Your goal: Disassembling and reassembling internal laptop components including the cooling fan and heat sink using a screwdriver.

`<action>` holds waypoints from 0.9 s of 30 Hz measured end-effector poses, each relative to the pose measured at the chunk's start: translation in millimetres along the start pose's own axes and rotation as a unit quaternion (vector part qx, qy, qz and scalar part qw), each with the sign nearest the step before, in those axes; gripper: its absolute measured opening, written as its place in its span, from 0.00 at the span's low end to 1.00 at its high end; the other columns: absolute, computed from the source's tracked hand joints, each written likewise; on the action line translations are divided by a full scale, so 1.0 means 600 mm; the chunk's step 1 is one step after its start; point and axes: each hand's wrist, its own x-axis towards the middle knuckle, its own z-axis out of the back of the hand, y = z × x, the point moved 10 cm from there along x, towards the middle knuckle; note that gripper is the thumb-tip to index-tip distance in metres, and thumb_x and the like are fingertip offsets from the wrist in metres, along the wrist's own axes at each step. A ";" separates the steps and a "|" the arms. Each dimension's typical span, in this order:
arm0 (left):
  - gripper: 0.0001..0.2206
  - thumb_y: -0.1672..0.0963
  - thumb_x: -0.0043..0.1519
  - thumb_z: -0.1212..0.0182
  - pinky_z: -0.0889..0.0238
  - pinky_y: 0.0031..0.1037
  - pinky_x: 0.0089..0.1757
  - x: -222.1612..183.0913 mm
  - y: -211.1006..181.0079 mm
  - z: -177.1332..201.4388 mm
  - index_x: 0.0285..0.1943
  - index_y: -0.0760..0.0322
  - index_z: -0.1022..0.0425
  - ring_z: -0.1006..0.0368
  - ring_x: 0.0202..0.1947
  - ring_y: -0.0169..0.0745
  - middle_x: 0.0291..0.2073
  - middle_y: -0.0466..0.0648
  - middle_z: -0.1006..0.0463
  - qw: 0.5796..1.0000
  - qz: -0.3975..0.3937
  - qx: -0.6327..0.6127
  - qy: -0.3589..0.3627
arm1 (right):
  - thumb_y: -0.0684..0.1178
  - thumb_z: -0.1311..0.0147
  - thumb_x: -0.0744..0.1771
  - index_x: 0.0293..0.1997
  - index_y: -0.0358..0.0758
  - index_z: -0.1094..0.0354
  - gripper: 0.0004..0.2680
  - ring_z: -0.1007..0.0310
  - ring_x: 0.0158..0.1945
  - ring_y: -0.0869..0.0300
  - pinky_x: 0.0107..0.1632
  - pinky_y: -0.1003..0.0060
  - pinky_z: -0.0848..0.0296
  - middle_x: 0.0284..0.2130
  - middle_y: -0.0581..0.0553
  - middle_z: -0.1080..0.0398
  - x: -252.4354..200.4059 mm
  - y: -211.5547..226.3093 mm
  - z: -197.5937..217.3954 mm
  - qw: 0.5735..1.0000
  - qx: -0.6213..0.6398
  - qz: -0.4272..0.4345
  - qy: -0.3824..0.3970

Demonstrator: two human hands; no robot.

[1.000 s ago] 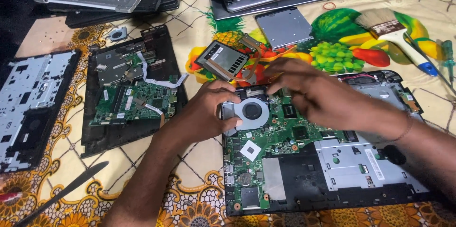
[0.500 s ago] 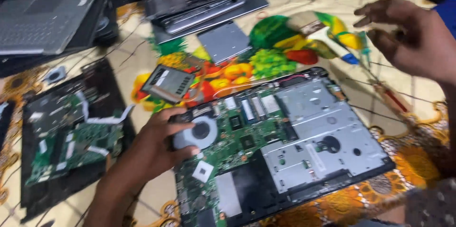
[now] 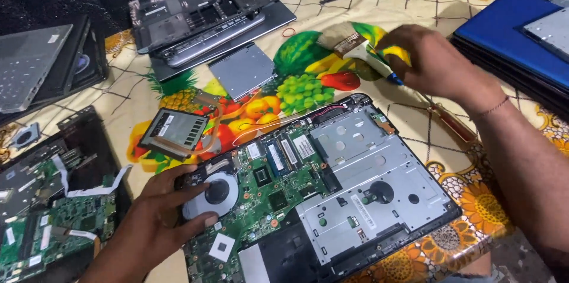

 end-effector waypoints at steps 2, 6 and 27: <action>0.22 0.51 0.46 0.22 0.42 0.37 0.61 0.007 -0.002 0.006 0.51 0.49 0.12 0.35 0.70 0.41 0.68 0.45 0.28 0.991 0.086 0.096 0.026 | 0.38 0.48 0.66 0.55 0.35 0.26 0.12 0.23 0.45 0.46 0.48 0.53 0.26 0.51 0.38 0.24 -0.011 -0.007 -0.025 0.997 -0.059 0.001 0.045; 0.28 0.46 0.55 0.37 0.49 0.47 0.66 0.009 -0.042 0.020 0.66 0.51 0.25 0.43 0.73 0.46 0.73 0.44 0.36 0.971 0.202 0.122 0.049 | 0.43 0.51 0.69 0.44 0.41 0.26 0.06 0.28 0.27 0.52 0.32 0.56 0.33 0.29 0.43 0.23 -0.022 0.016 -0.042 0.995 -0.037 -0.026 0.092; 0.18 0.50 0.70 0.60 0.36 0.38 0.49 0.008 -0.050 0.018 0.51 0.61 0.24 0.25 0.49 0.51 0.43 0.51 0.18 0.986 0.079 0.143 -0.017 | 0.44 0.55 0.67 0.58 0.48 0.28 0.14 0.18 0.44 0.52 0.44 0.55 0.25 0.53 0.48 0.22 -0.035 0.009 -0.125 0.972 0.023 -0.045 0.230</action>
